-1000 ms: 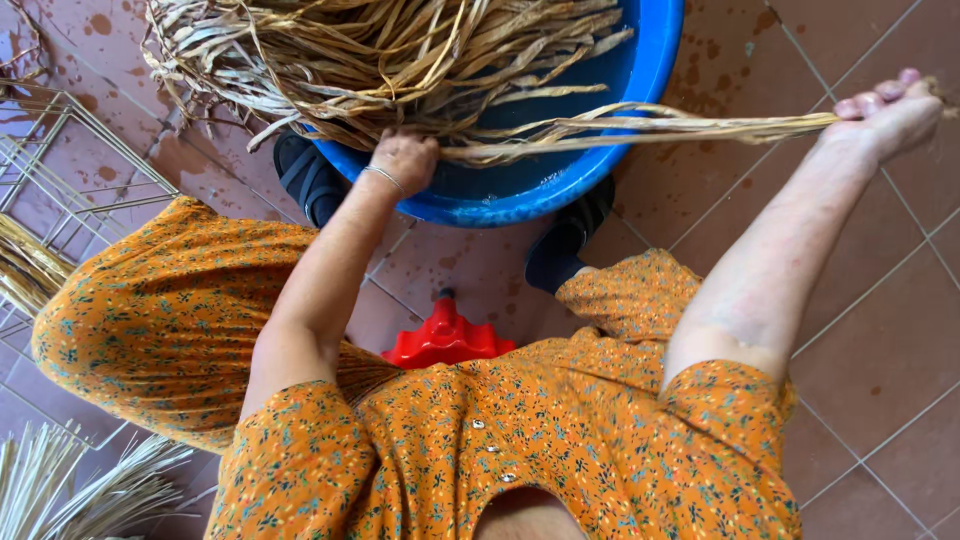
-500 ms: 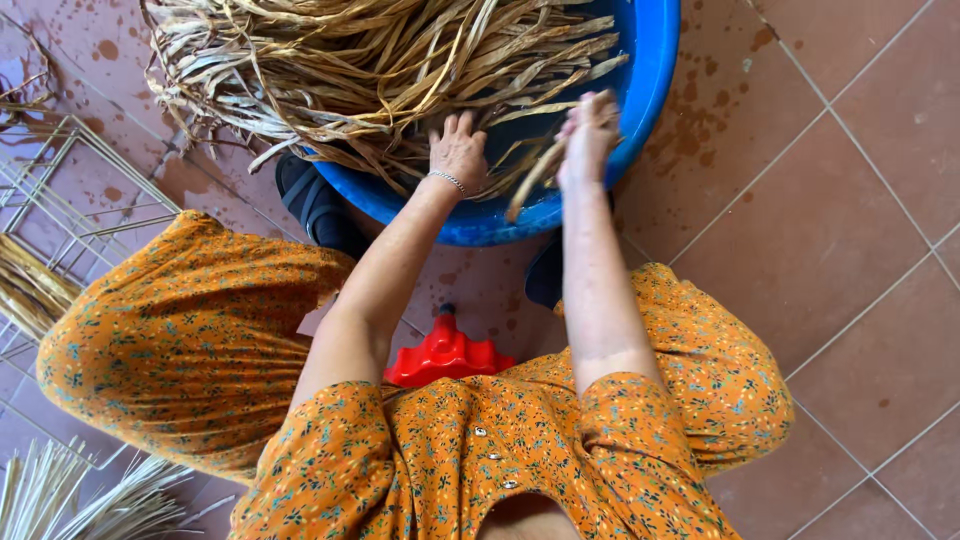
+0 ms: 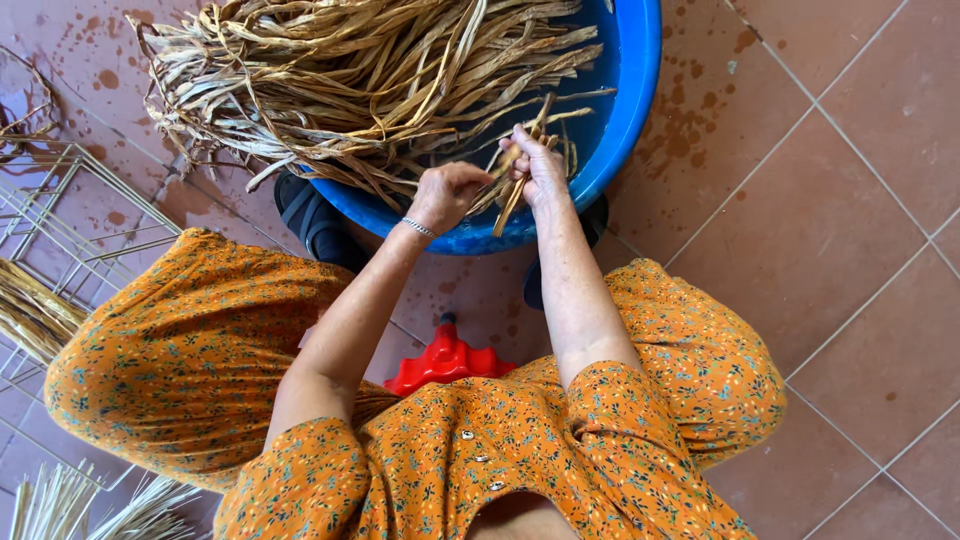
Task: The person sits on a small red stool and processes dried plant strips from a blue basin. They repeatedly pull apart the strips by hand, occasionally using scissors to trim them, and place the processed pieces onto a metal drying rack beside them.
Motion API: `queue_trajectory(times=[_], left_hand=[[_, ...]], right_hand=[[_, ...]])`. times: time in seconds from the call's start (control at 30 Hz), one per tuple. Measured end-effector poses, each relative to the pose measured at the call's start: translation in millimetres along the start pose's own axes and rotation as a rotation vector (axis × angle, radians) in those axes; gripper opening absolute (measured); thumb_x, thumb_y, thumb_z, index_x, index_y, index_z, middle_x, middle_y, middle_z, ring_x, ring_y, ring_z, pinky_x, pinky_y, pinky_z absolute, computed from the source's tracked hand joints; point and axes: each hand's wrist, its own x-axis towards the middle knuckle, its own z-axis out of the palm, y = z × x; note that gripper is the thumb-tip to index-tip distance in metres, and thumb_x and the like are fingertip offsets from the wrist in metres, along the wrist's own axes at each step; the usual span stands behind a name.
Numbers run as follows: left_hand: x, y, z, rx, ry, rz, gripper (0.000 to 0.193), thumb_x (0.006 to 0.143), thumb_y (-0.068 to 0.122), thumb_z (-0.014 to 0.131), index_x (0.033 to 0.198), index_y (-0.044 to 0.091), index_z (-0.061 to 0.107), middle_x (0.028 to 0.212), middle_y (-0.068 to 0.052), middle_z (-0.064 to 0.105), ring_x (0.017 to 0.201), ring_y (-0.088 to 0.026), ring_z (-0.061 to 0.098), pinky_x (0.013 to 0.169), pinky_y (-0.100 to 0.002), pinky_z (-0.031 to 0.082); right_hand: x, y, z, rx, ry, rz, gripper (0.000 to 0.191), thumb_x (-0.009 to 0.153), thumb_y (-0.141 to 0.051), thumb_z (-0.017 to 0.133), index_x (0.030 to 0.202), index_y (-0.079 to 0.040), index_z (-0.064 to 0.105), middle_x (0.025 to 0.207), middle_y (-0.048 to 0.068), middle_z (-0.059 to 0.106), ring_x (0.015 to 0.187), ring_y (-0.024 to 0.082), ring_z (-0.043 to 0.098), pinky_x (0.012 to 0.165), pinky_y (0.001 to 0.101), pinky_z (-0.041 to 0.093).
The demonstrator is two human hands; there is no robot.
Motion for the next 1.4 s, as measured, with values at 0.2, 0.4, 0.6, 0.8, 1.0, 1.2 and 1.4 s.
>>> queue_trajectory(times=[0.2, 0.4, 0.6, 0.8, 1.0, 1.2, 1.4], left_hand=[[-9, -24, -26, 0.157, -0.067, -0.236, 0.030, 0.084, 0.003, 0.063, 0.108, 0.013, 0.078, 0.092, -0.010, 0.077, 0.087, -0.030, 0.075, 0.080, -0.039, 0.060], [9, -16, -10, 0.380, 0.041, 0.033, 0.026, 0.087, 0.006, 0.067, 0.111, 0.010, 0.075, 0.116, -0.012, 0.073, 0.110, -0.035, 0.064, 0.094, -0.047, 0.054], [66, 20, 26, -0.062, 0.060, 0.019, 0.025, 0.099, 0.020, 0.064, 0.119, 0.006, 0.070, 0.109, -0.018, 0.073, 0.103, -0.037, 0.069, 0.087, -0.044, 0.056], [77, 36, 35, -0.096, 0.144, -0.081, 0.026, 0.099, 0.028, 0.061, 0.115, 0.009, 0.070, 0.097, -0.019, 0.074, 0.088, -0.039, 0.073, 0.074, -0.048, 0.058], [88, 47, 44, 0.251, 0.001, -0.005, 0.034, 0.103, 0.030, 0.045, 0.106, 0.001, 0.063, 0.086, -0.026, 0.071, 0.081, -0.047, 0.068, 0.074, -0.058, 0.051], [83, 72, 64, 0.245, -0.091, 0.001, 0.029, 0.098, 0.027, 0.047, 0.092, 0.005, 0.065, 0.078, -0.025, 0.071, 0.076, -0.046, 0.068, 0.074, -0.059, 0.051], [42, 81, 53, 0.315, -0.142, 0.113, 0.025, 0.099, 0.023, 0.050, 0.088, 0.003, 0.060, 0.076, -0.022, 0.068, 0.074, -0.042, 0.068, 0.073, -0.054, 0.053]], right_hand=[[6, -9, -18, 0.064, -0.054, -0.177, 0.018, 0.091, -0.021, 0.080, 0.101, -0.010, 0.069, 0.085, 0.007, 0.073, 0.050, 0.006, 0.047, 0.043, 0.0230, 0.037], [-12, -21, -11, -0.024, -0.146, -0.252, 0.021, 0.091, -0.019, 0.079, 0.107, -0.008, 0.073, 0.096, 0.002, 0.075, 0.061, 0.008, 0.056, 0.048, 0.0251, 0.043], [-30, -31, 12, -0.130, -0.395, -0.374, 0.021, 0.099, -0.014, 0.076, 0.115, -0.001, 0.075, 0.103, 0.005, 0.072, 0.088, 0.012, 0.066, 0.076, 0.0263, 0.055], [-37, -30, 19, -0.237, -0.373, -0.522, 0.020, 0.102, -0.019, 0.067, 0.110, -0.003, 0.075, 0.106, 0.004, 0.075, 0.097, 0.011, 0.069, 0.088, 0.0257, 0.057], [-29, -31, 22, -0.096, -0.225, -0.575, 0.019, 0.103, -0.015, 0.067, 0.097, 0.002, 0.073, 0.097, 0.012, 0.074, 0.086, 0.018, 0.071, 0.076, 0.0317, 0.060], [-21, -71, 12, 0.145, 0.001, -0.506, 0.011, 0.098, -0.012, 0.061, 0.096, -0.002, 0.063, 0.084, 0.009, 0.070, 0.073, 0.023, 0.072, 0.067, 0.0398, 0.066], [-13, -138, -37, 0.316, 0.020, -0.487, 0.017, 0.107, -0.023, 0.056, 0.099, -0.008, 0.057, 0.070, -0.001, 0.048, 0.052, 0.011, 0.041, 0.049, 0.0296, 0.040]])
